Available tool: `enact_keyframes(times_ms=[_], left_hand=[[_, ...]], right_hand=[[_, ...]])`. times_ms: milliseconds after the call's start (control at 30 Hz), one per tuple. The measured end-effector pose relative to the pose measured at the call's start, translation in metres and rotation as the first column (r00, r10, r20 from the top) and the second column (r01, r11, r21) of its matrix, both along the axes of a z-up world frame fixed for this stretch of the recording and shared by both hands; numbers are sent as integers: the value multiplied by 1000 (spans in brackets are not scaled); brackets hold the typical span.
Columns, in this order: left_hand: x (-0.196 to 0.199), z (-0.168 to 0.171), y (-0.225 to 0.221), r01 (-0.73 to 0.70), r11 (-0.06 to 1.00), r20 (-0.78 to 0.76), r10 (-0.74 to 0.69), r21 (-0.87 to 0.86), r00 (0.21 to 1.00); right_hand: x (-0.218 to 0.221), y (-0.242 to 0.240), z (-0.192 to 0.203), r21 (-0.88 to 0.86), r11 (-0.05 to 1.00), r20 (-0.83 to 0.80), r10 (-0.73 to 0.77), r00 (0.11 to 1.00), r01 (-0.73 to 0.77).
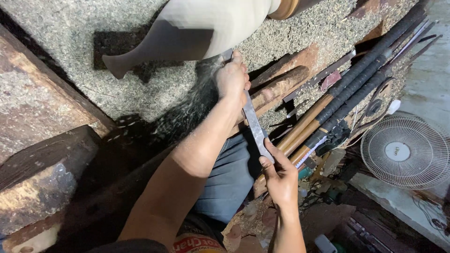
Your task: The person trims a spinning clay vase on a pottery lathe, holding a flat metal tool against the rotating body to shave off excess clay. They then rub the vase surface with a pink abrasive pad, reposition the vase on the chuck, and finally lift it off the wheel.
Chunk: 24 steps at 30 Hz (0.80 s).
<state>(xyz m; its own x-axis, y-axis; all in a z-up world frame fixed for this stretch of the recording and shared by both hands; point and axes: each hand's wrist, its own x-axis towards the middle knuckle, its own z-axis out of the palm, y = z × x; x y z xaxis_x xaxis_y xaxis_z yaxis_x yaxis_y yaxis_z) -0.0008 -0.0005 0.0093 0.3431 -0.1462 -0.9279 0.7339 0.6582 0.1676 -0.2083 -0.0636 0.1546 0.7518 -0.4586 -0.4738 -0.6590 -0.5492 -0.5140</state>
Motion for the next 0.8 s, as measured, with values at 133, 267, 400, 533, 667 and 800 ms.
enact_keyframes(times_ms=[133, 267, 400, 533, 667, 800], left_hand=[[-4, -3, -4, -24, 999, 8, 23, 39, 1000], [-6, -10, -9, -27, 995, -7, 28, 98, 1000], [3, 11, 0, -94, 988, -75, 103, 120, 992], [-1, 8, -3, -165, 961, 10, 167, 224, 986], [-11, -14, -18, -143, 939, 109, 114, 314, 988], [-19, -30, -28, -260, 913, 107, 238, 314, 965]], right_hand=[[-3, -14, -5, 65, 995, -47, -67, 997, 70], [-2, -27, -5, 149, 967, -137, -186, 973, 205], [7, -33, -2, 233, 954, -125, -163, 979, 188], [4, -47, -6, 269, 948, -146, -135, 980, 170], [2, -64, -8, 344, 934, -134, -58, 989, 101], [20, -57, 3, 424, 897, -144, -73, 987, 128]])
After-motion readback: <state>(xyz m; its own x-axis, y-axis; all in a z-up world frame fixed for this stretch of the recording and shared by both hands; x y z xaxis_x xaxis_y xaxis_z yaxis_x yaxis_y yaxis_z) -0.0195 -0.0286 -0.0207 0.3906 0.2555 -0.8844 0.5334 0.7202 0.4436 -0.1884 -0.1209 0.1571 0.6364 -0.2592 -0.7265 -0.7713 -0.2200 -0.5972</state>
